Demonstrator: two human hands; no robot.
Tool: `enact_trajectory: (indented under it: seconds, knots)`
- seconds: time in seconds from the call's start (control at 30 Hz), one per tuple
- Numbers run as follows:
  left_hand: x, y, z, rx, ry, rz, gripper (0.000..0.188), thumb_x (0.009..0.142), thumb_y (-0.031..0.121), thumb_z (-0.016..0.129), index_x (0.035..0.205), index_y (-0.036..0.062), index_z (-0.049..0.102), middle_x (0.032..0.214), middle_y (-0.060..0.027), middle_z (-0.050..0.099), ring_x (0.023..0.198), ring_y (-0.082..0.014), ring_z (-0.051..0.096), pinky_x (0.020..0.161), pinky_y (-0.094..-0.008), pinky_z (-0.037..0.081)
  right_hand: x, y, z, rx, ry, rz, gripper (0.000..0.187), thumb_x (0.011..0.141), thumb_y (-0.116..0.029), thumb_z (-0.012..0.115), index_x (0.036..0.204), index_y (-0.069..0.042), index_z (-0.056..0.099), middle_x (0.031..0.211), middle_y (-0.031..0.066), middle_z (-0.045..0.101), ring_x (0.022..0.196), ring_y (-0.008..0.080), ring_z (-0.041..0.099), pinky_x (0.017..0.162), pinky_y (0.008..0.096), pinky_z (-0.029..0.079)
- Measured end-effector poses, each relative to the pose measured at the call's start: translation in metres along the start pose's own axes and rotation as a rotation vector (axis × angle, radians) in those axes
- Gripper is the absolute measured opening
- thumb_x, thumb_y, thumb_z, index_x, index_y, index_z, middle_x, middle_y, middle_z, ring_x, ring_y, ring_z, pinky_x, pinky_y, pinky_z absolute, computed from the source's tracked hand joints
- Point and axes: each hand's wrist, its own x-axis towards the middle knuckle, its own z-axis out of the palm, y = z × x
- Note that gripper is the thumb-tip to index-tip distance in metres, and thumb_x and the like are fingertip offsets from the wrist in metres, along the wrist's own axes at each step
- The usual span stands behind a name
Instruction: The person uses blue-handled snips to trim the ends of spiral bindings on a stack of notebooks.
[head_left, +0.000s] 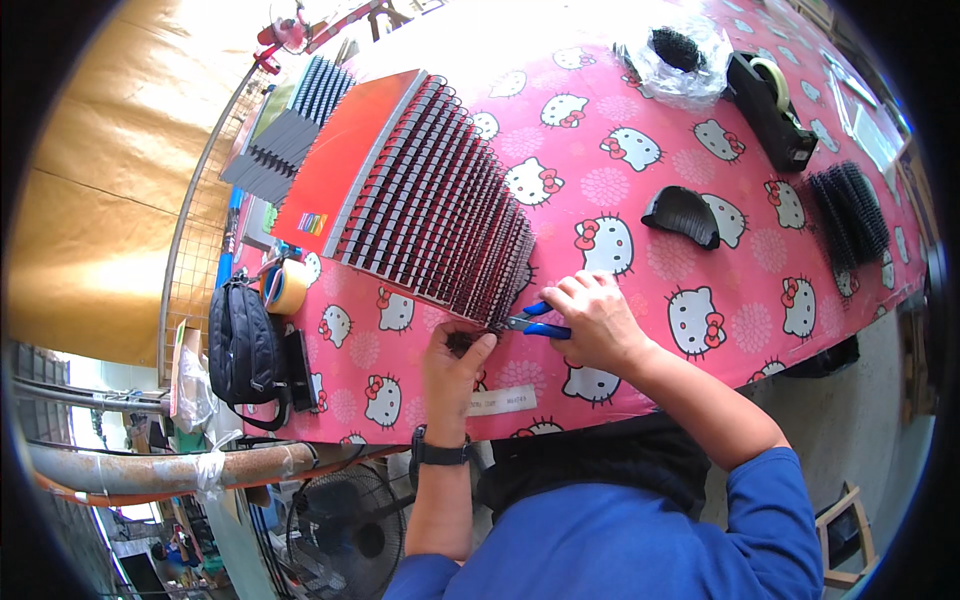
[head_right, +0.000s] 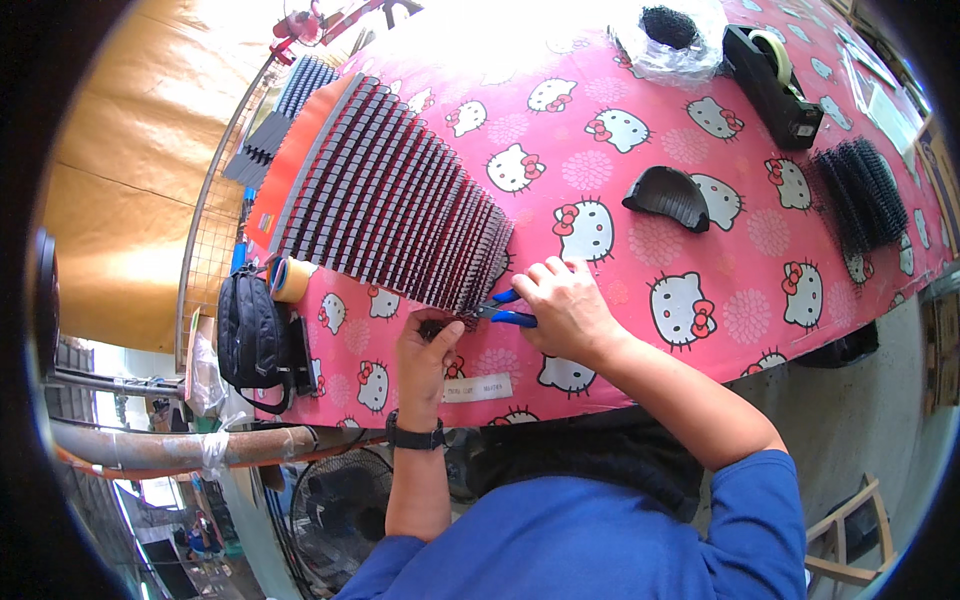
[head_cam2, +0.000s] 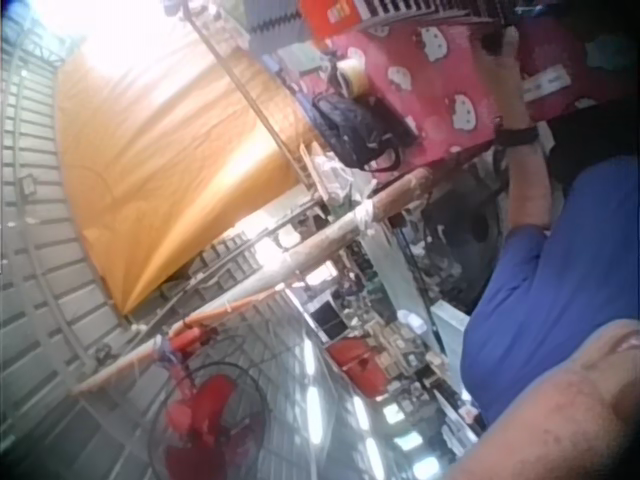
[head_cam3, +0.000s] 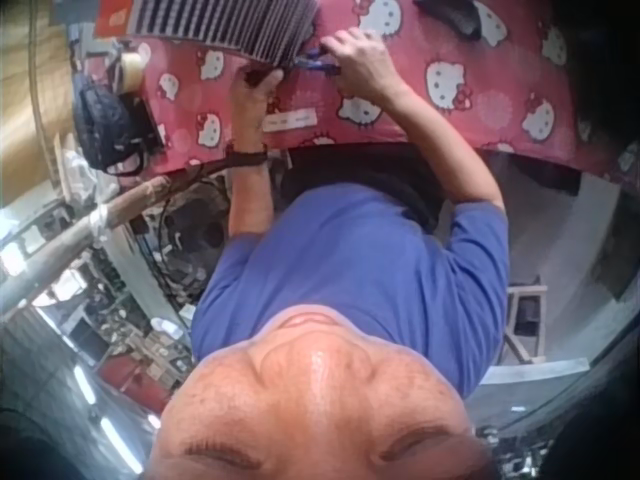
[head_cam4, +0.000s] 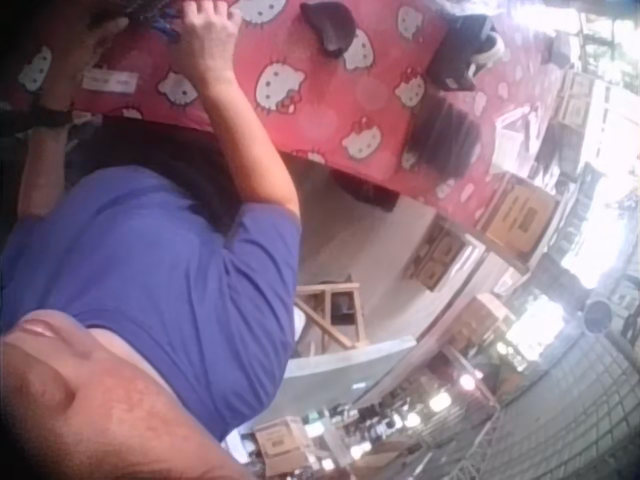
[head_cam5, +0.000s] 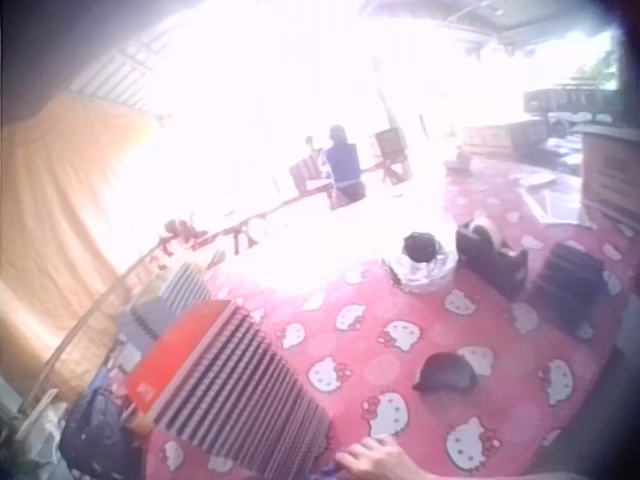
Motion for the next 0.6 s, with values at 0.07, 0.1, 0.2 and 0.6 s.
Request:
enact_trajectory:
  seconds: [0.07, 0.1, 0.2, 0.6]
  knots:
    - [-0.002, -0.004, 0.006, 0.080, 0.059, 0.038, 0.022, 0.080, 0.008, 0.073, 0.093, 0.0035, 0.056, 0.076, 0.0005, 0.060, 0.064, -0.0033, 0.050, 0.058, -0.0193, 0.041, 0.003, -0.003, 0.001, -0.007, 0.042, -0.024, 0.041, 0.065, -0.021, 0.074, 0.100, -0.007, 0.058, 0.091, 0.0087, 0.060, 0.092, 0.0266, 0.058, 0.083, 0.0403, 0.042]
    - [-0.001, -0.007, 0.006, 0.082, 0.062, 0.041, 0.022, 0.080, 0.008, 0.073, 0.093, 0.0035, 0.056, 0.076, 0.0005, 0.060, 0.064, -0.0033, 0.050, 0.058, -0.0193, 0.041, 0.004, -0.004, 0.001, -0.016, 0.032, -0.021, 0.041, 0.065, -0.021, 0.073, 0.100, -0.006, 0.058, 0.091, 0.0087, 0.059, 0.093, 0.0269, 0.057, 0.083, 0.0398, 0.042]
    - [0.001, -0.013, 0.006, 0.116, 0.088, 0.117, 0.021, 0.079, 0.007, 0.073, 0.093, 0.0033, 0.057, 0.074, 0.0013, 0.059, 0.064, -0.0036, 0.050, 0.058, -0.0191, 0.041, 0.007, -0.005, 0.002, -0.022, 0.009, -0.024, 0.038, 0.066, -0.022, 0.072, 0.099, -0.006, 0.059, 0.089, 0.0089, 0.059, 0.091, 0.0273, 0.057, 0.081, 0.0392, 0.043]
    - [-0.014, -0.015, 0.013, -0.025, 0.127, 0.156, 0.014, 0.085, 0.004, 0.061, 0.096, 0.0034, 0.053, 0.077, -0.0021, 0.056, 0.055, -0.0054, 0.046, 0.047, -0.0194, 0.037, -0.001, 0.012, -0.002, 0.038, 0.088, 0.051, 0.031, 0.069, -0.022, 0.071, 0.093, -0.007, 0.058, 0.083, 0.0101, 0.059, 0.087, 0.0279, 0.059, 0.077, 0.0396, 0.045]
